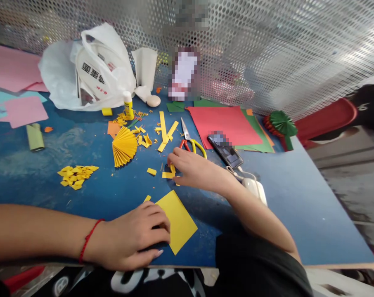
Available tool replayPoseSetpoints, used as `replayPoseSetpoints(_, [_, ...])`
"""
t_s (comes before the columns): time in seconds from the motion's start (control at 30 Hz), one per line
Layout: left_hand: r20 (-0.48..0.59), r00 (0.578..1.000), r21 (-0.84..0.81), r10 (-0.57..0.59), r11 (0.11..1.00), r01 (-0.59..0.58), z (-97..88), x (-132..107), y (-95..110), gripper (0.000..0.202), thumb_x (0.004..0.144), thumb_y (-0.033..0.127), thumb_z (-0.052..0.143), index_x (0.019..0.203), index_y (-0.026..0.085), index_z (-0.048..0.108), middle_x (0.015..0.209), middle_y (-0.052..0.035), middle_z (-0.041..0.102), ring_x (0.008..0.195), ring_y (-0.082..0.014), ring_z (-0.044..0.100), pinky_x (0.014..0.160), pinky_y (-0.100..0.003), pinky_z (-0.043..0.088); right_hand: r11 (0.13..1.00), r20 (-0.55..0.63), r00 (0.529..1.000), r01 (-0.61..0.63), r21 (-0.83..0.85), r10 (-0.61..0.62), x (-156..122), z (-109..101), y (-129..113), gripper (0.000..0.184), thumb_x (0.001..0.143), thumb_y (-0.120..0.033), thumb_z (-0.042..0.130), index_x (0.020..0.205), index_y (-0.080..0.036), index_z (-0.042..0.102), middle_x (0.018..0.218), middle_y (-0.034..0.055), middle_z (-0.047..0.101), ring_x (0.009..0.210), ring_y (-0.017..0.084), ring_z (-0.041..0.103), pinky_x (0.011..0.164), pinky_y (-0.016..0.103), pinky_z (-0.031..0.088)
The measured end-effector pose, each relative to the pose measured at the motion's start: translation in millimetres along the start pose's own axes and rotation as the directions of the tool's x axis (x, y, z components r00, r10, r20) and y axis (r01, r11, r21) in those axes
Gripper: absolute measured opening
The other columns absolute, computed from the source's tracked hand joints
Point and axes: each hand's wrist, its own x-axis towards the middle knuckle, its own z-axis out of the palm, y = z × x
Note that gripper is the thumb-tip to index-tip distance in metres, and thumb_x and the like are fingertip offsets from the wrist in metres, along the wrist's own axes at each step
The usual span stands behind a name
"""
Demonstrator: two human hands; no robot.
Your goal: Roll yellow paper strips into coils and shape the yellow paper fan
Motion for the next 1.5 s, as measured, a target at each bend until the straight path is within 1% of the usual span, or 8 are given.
replayPoseSetpoints(0.2, [0.133,0.99,0.137,-0.048,0.99,0.029,-5.3,-2.2,-2.5,0.058,0.098,0.041,0.053,0.148,0.016,0.039,0.158,-0.0156,0.035,0.147,-0.0325,0.029,0.12,-0.053,0.024,0.981,0.005,0.997,0.073,0.177,-0.075,9.1,7.2,-6.1,0.018,0.083,-0.007,0.056,0.096,-0.018,0.059,0.095,0.0047,0.061,0.081,0.017,0.059,0.072,0.029,0.045])
replayPoseSetpoints(0.37, [0.184,0.982,0.211,-0.043,0.977,0.003,-9.6,-3.2,-13.0,0.068,0.1,0.055,0.044,0.155,0.017,0.031,0.164,-0.0159,0.02,0.153,-0.0343,0.017,0.121,-0.059,0.02,0.965,-0.285,0.958,0.051,0.256,0.025,18.5,8.5,4.8,0.02,0.089,-0.021,0.063,0.109,-0.017,0.061,0.104,0.0084,0.068,0.094,0.02,0.063,0.08,0.032,0.047])
replayPoseSetpoints(0.67, [0.085,0.996,0.362,-0.032,0.932,-0.001,-25.7,6.0,-41.8,0.051,0.105,0.041,0.039,0.152,0.022,0.038,0.163,-0.0124,0.026,0.153,-0.031,0.017,0.122,-0.059,0.017,0.906,-0.439,0.831,-0.164,0.391,0.34,63.8,16.8,71.3,0.014,0.077,-0.028,0.072,0.083,-0.016,0.068,0.087,0.0071,0.07,0.08,0.02,0.061,0.074,0.034,0.046])
replayPoseSetpoints(0.8, [-0.025,0.993,0.486,-0.113,0.867,0.111,-28.6,8.7,-46.9,0.05,0.101,0.021,0.04,0.15,0.018,0.04,0.162,-0.0156,0.026,0.153,-0.0328,0.016,0.121,-0.057,0.02,0.876,-0.418,0.84,-0.131,0.464,0.347,68.3,24.3,70.0,0.013,0.078,-0.028,0.069,0.075,-0.016,0.067,0.078,0.0045,0.07,0.07,0.016,0.059,0.066,0.029,0.045])
replayPoseSetpoints(1.07, [-0.221,0.973,0.359,-0.07,0.922,0.148,-32.7,8.9,-44.3,0.04,0.1,0.024,0.047,0.139,0.016,0.051,0.146,-0.0148,0.049,0.144,-0.0321,0.034,0.118,-0.053,0.029,0.82,-0.497,0.784,-0.026,0.572,0.372,52.6,15.2,47.5,0.025,0.082,-0.041,0.07,0.077,-0.017,0.068,0.073,0.0034,0.071,0.065,0.015,0.061,0.064,0.029,0.045])
replayPoseSetpoints(1.17, [-0.347,0.931,0.178,-0.116,0.966,0.187,-35.9,9.6,-42.8,0.031,0.098,0.025,0.05,0.127,0.015,0.057,0.128,-0.013,0.06,0.127,-0.0275,0.05,0.107,-0.044,0.038,0.803,-0.515,0.776,0.02,0.596,0.363,47.8,11.0,34.7,0.028,0.081,-0.044,0.073,0.078,-0.016,0.069,0.074,0.0044,0.072,0.067,0.016,0.064,0.063,0.029,0.047])
replayPoseSetpoints(1.4, [-0.628,0.67,-0.211,-0.396,0.915,0.343,-37.6,10.0,-37.1,0.024,0.101,0.039,0.049,0.089,0.018,0.054,0.087,0.0001,0.06,0.085,-0.0164,0.056,0.082,-0.035,0.033,0.539,-0.419,0.818,0.163,0.826,0.394,34.3,10.2,-19.7,0.029,0.069,-0.04,0.087,0.084,-0.02,0.074,0.077,0.0025,0.074,0.069,0.015,0.068,0.064,0.027,0.055])
replayPoseSetpoints(1.5, [-0.677,0.635,-0.259,-0.372,0.928,0.268,-37.0,10.5,-36.7,0.034,0.105,0.043,0.038,0.085,0.018,0.051,0.081,0.0012,0.057,0.078,-0.0148,0.053,0.078,-0.034,0.032,0.51,-0.51,0.741,0.263,0.819,0.437,32.2,27.2,-42.0,0.017,0.074,-0.033,0.084,0.081,-0.022,0.074,0.077,0.0014,0.074,0.064,0.012,0.065,0.058,0.024,0.053])
